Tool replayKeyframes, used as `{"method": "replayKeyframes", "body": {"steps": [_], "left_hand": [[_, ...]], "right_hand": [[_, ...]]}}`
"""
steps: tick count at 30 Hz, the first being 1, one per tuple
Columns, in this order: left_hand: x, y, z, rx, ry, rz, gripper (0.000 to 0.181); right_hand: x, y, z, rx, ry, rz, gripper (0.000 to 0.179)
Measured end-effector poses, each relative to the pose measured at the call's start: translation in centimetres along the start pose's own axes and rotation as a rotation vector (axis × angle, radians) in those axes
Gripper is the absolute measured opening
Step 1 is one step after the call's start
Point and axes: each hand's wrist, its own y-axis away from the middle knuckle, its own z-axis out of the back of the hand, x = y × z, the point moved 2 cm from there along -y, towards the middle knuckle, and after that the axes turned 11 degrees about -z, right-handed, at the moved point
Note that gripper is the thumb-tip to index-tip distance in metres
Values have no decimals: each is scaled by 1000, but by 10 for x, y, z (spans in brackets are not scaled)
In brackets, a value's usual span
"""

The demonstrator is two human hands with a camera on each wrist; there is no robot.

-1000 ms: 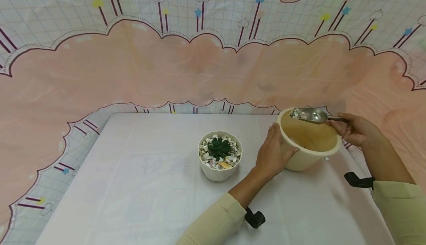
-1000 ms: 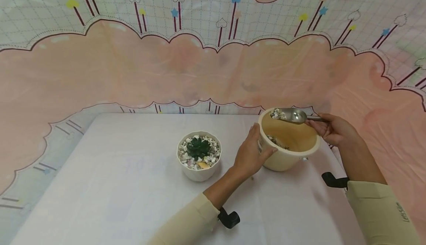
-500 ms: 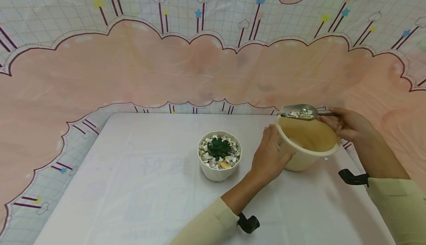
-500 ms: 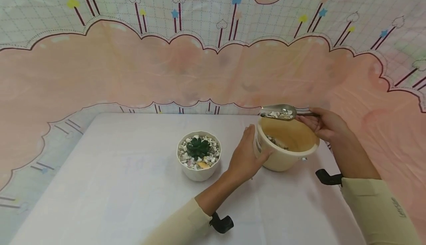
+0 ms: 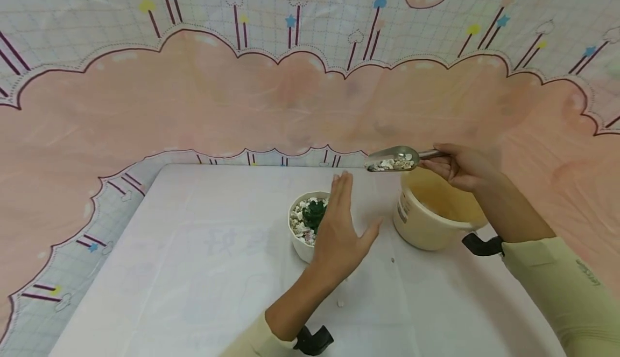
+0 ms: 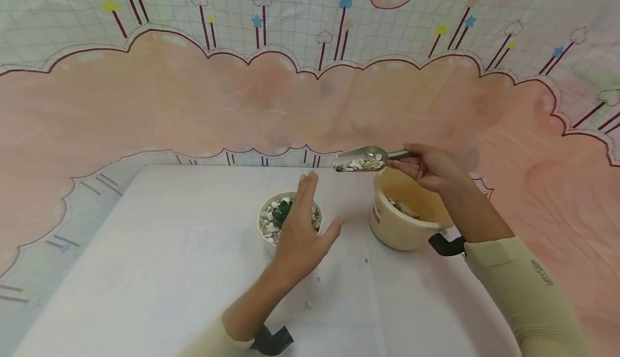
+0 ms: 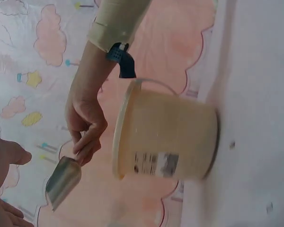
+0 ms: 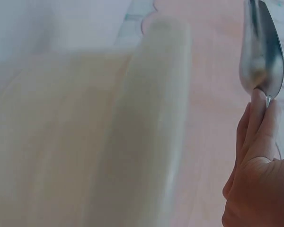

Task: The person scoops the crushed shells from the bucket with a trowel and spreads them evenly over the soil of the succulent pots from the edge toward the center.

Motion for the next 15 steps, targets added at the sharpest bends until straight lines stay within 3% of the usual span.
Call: {"method": "replayKeyframes", "body": {"steps": [6, 15], "left_hand": [[26, 20, 31, -39, -82, 13, 104], [62, 47, 44, 70, -171, 179, 133]], "right_hand": [[-10, -24, -24, -107, 121, -37, 38], [-29, -54, -38, -143, 276, -59, 37]]}}
